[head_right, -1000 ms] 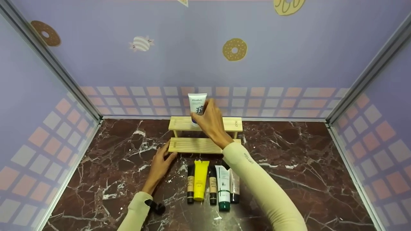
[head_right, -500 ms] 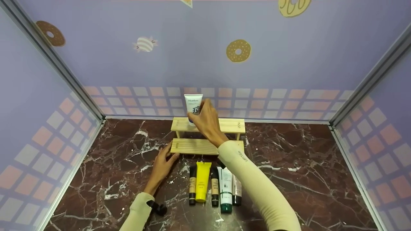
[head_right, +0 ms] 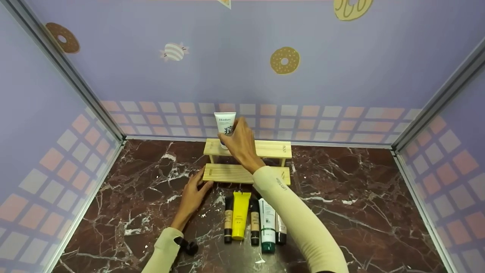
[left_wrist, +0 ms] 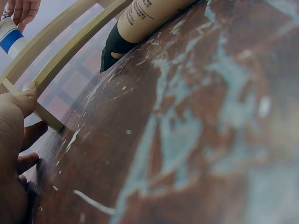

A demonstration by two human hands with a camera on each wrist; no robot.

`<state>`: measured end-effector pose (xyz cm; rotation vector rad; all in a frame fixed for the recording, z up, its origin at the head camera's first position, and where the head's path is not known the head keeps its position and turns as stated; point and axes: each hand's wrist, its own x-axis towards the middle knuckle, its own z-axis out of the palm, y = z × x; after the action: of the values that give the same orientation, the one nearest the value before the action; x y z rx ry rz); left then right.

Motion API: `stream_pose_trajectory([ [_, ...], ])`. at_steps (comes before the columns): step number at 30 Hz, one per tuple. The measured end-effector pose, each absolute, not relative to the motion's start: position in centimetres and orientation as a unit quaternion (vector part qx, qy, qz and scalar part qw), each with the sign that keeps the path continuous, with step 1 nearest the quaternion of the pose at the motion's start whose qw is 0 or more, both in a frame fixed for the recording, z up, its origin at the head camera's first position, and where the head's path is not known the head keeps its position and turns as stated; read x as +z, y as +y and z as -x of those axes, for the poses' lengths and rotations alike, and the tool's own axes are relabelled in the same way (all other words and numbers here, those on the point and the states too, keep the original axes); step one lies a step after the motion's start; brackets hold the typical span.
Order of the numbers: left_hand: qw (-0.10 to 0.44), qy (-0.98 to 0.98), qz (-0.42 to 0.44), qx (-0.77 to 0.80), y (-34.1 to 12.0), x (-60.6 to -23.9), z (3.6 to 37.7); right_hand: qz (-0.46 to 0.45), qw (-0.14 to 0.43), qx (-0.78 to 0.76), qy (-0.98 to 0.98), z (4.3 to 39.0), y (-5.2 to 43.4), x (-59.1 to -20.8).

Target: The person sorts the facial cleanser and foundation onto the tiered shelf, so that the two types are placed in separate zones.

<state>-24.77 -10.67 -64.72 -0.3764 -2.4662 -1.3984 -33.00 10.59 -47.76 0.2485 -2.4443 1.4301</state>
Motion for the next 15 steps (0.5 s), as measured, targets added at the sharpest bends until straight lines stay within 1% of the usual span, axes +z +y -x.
stream_pose_trajectory([
  [7, 0.147, -0.854, 0.132, -0.481, -10.7, -64.7, 24.7, -0.097, 0.146, 0.492, -0.853, 33.1, 9.7, -47.8],
  [15, 0.14, -0.855, 0.124, -0.483, -10.6, -64.9, 24.6, -0.097, 0.147, 0.488, -0.855, 33.3, 9.0, -47.9],
])
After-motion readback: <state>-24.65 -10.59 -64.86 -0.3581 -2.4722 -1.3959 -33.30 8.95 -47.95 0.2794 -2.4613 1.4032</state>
